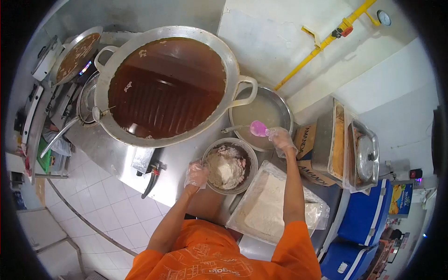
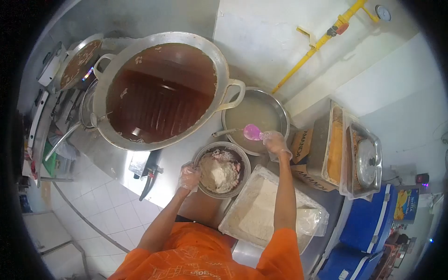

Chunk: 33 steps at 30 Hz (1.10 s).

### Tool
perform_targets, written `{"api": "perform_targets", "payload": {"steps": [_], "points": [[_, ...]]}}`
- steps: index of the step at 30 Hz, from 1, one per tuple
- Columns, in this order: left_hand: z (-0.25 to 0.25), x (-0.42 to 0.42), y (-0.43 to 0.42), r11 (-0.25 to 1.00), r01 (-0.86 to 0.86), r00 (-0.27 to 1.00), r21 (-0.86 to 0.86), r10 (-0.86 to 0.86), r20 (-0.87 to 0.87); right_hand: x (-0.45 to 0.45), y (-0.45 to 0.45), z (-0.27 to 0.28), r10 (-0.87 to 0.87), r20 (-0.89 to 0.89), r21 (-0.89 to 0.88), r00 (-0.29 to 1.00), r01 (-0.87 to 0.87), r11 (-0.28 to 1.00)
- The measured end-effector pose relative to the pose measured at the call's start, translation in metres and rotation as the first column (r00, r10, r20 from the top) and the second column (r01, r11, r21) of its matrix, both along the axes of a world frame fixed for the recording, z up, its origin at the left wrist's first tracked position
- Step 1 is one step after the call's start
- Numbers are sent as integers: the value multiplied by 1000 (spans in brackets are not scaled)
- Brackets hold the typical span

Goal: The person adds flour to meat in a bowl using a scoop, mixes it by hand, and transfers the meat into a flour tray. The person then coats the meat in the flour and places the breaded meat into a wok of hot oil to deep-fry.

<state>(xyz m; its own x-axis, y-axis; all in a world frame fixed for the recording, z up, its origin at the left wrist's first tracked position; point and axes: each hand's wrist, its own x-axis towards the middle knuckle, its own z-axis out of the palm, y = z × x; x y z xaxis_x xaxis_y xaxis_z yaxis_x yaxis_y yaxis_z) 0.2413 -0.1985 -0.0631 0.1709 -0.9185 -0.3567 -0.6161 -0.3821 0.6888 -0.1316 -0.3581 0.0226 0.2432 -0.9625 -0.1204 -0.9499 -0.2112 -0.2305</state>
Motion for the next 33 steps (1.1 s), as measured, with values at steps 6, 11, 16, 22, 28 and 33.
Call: {"api": "perform_targets", "payload": {"steps": [6,11,16,22,28,33], "points": [[3,3,-2,989,13,999,147,-5,-51,21,31,48,92,335,-11,938,-94,996],[-56,11,10,993,26,999,-113,-31,-37,72,79,105,306,-5,-225,952,-299,927],[-61,17,4,832,508,793,-225,-349,499,46,66,70,23,132,-292,991,17,956],[-189,50,-13,592,781,-248,-199,586,771,11,34,-36,-362,-92,-359,928,309,881],[-81,25,-10,913,118,992,-390,-122,15,-14,10,-15,-45,49,-11,998,46,999],[-98,33,-16,910,176,979,-375,-120,167,1,21,26,145,-37,-149,989,-149,978]]}}
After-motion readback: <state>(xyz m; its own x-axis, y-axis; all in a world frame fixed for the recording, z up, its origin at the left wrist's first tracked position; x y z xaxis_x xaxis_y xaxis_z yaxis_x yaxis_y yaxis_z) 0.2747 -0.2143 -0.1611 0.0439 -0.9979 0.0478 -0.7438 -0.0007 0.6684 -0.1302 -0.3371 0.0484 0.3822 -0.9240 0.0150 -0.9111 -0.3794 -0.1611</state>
